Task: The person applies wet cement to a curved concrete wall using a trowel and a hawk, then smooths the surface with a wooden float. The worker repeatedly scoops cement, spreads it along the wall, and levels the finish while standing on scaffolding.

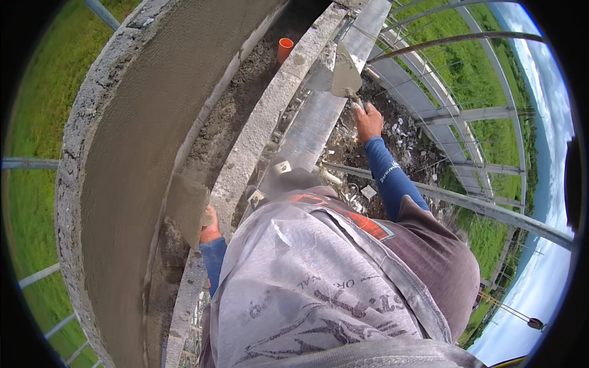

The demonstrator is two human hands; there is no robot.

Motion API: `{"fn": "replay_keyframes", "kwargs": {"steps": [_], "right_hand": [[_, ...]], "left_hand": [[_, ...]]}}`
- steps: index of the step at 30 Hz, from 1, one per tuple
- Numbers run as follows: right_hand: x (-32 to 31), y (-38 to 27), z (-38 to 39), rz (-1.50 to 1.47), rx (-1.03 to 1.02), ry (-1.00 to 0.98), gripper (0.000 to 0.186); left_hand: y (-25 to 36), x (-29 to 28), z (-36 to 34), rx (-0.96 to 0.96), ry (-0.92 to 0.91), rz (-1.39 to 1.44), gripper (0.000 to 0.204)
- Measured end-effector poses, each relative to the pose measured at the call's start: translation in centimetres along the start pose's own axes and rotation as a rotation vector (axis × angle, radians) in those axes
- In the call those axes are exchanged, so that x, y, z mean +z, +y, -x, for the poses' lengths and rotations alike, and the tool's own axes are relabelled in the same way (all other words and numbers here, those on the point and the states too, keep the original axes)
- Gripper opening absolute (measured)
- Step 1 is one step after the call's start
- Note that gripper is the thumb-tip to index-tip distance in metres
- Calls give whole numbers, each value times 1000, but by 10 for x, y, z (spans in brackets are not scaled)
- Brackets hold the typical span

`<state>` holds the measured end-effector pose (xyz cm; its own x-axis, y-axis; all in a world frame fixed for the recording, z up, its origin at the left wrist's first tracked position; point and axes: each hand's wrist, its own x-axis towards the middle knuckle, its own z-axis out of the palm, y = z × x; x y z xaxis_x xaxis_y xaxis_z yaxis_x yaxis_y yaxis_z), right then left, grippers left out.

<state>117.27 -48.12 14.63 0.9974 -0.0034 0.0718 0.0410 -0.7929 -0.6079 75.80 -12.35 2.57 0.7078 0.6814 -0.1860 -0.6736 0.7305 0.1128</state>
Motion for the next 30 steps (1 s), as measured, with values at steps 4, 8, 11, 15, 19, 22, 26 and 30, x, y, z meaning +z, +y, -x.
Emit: {"fn": "replay_keyframes", "kwargs": {"steps": [4,8,11,15,19,22,26,30], "right_hand": [[18,6,-26,-348,152,-77,42],[37,7,-66,-372,69,-106,39],[53,0,-111,-516,53,-207,31],[67,-12,-192,-821,239,-632,23],[74,-18,-257,-501,102,-770,25],[79,-14,-279,-578,118,-745,26],[85,-5,-293,-540,52,-566,26],[53,5,-284,-277,-77,-344,38]], "left_hand": [[-32,-9,-31,-120,63,188,45],[-64,-18,-55,-130,86,74,46],[-90,-22,-78,-111,76,-20,44],[-141,0,-96,-86,121,-103,41],[-198,41,-88,-29,204,-136,41],[-224,68,-91,-7,226,-163,41],[-252,93,-117,-43,191,-180,41],[-284,109,-163,-133,121,-196,42]]}}
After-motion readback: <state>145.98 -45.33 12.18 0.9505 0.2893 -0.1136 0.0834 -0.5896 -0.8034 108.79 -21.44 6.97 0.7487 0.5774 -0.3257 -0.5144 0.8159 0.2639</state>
